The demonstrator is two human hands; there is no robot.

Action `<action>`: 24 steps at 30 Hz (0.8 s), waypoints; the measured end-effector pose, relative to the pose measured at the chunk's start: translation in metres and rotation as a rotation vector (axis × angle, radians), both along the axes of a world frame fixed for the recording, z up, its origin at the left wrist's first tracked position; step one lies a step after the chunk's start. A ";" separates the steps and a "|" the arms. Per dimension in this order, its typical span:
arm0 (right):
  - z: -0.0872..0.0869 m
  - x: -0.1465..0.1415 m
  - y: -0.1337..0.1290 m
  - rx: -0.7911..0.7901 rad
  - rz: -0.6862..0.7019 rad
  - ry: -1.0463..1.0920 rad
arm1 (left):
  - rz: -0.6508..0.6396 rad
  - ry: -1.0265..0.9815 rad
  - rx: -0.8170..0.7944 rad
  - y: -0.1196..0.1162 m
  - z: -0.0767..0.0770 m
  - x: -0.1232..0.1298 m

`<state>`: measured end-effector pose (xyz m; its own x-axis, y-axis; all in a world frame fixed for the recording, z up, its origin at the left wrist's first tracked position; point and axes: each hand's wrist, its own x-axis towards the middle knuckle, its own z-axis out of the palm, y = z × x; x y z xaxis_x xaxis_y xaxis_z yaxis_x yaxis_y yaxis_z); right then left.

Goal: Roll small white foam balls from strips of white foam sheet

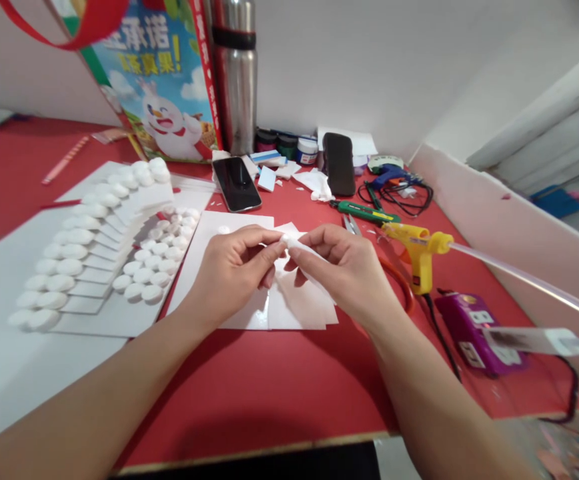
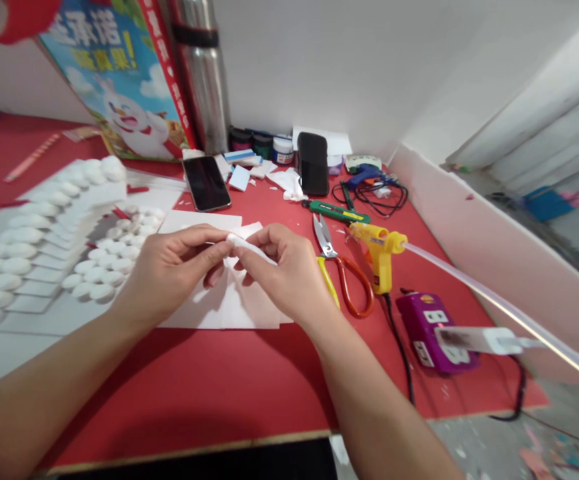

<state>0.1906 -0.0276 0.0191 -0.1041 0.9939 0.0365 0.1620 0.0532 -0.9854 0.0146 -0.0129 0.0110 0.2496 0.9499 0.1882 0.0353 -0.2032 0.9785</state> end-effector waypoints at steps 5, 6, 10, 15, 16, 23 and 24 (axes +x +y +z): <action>-0.001 -0.009 -0.004 0.111 -0.114 -0.094 | 0.088 0.016 0.082 -0.004 -0.008 0.003; -0.002 -0.011 -0.006 0.153 -0.145 -0.127 | 0.114 0.035 0.132 -0.005 -0.009 0.004; -0.003 -0.016 -0.010 0.245 -0.167 -0.126 | 0.189 0.117 0.353 -0.008 -0.012 0.006; 0.000 -0.013 -0.010 0.246 -0.110 0.003 | 0.189 0.110 0.439 -0.009 -0.009 0.005; 0.000 -0.012 -0.010 0.248 -0.103 0.004 | 0.183 0.110 0.441 -0.009 -0.008 0.005; -0.006 -0.013 -0.011 0.310 -0.126 -0.127 | 0.267 0.362 0.739 -0.009 -0.016 0.004; -0.005 -0.013 -0.012 0.303 -0.130 -0.131 | 0.270 0.379 0.774 -0.009 -0.018 0.004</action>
